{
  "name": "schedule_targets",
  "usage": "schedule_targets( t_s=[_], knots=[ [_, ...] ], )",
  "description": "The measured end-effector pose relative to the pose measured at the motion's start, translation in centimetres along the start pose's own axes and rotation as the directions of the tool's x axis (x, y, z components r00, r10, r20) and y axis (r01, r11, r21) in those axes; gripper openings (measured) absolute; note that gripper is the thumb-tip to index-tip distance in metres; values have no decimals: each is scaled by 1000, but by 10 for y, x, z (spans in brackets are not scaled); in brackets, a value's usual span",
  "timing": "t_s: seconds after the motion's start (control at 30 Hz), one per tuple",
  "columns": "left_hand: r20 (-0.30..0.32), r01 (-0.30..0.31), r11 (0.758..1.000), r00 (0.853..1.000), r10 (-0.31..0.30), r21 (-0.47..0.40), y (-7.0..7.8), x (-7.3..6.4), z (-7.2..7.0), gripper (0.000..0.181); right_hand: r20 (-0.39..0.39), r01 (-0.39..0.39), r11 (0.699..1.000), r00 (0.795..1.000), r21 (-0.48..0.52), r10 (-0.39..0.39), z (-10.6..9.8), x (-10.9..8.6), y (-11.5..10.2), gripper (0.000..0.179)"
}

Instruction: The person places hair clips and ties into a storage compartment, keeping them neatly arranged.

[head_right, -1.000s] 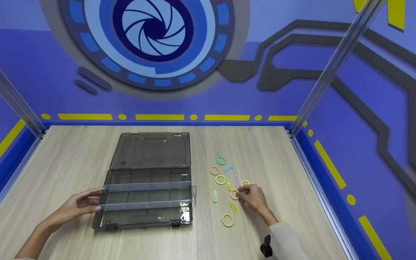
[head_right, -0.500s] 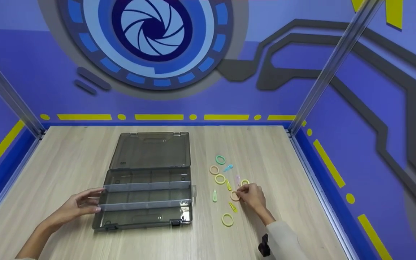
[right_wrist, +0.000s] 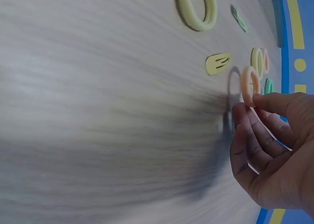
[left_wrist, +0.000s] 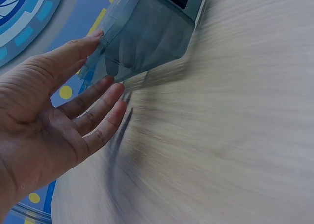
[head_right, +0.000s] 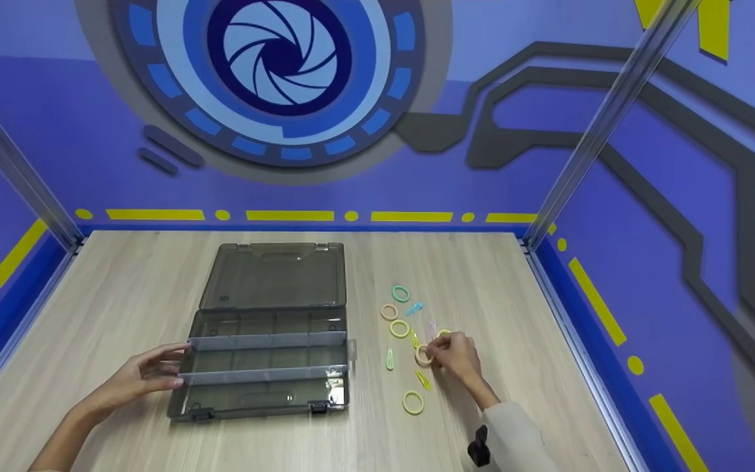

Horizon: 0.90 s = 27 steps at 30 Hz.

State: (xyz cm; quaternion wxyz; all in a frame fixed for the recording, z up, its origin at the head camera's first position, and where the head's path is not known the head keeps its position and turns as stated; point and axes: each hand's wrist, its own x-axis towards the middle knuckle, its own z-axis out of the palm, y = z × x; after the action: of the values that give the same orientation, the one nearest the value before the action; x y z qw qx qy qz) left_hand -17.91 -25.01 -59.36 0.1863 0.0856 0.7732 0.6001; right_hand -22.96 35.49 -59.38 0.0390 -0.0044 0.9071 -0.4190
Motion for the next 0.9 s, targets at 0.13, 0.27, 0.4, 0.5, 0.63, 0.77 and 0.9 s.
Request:
schedule_targets(
  t_s=[0.13,0.27,0.4,0.5,0.63,0.77,0.9],
  knots=[
    [2,0,1000,1000,0,0,0,0,0,71,-11,-35,999,999,21,35,-1,1,-5,9],
    [-7,6,1000,1000,-6,6,-2,0,0,70,-5,-44,998,999,34,44,-2,2,-8,9],
    [-6,-10,1000,1000,10,9,-2,0,0,70,25,-65,995,998,77,64,-4,3,-13,11],
    [0,-15,1000,1000,15,1,-1,0,0,71,51,-91,988,995,122,86,-5,3,-17,15],
    [0,-4,1000,1000,4,-3,-1,0,0,71,81,-133,973,989,188,120,-5,3,-22,20],
    [2,4,1000,1000,-4,6,-1,0,0,72,115,-152,960,985,235,127,-5,4,-26,24],
    [18,0,1000,1000,0,14,-1,0,-1,72,145,-157,951,982,266,122,-5,5,-30,28]
  ],
)
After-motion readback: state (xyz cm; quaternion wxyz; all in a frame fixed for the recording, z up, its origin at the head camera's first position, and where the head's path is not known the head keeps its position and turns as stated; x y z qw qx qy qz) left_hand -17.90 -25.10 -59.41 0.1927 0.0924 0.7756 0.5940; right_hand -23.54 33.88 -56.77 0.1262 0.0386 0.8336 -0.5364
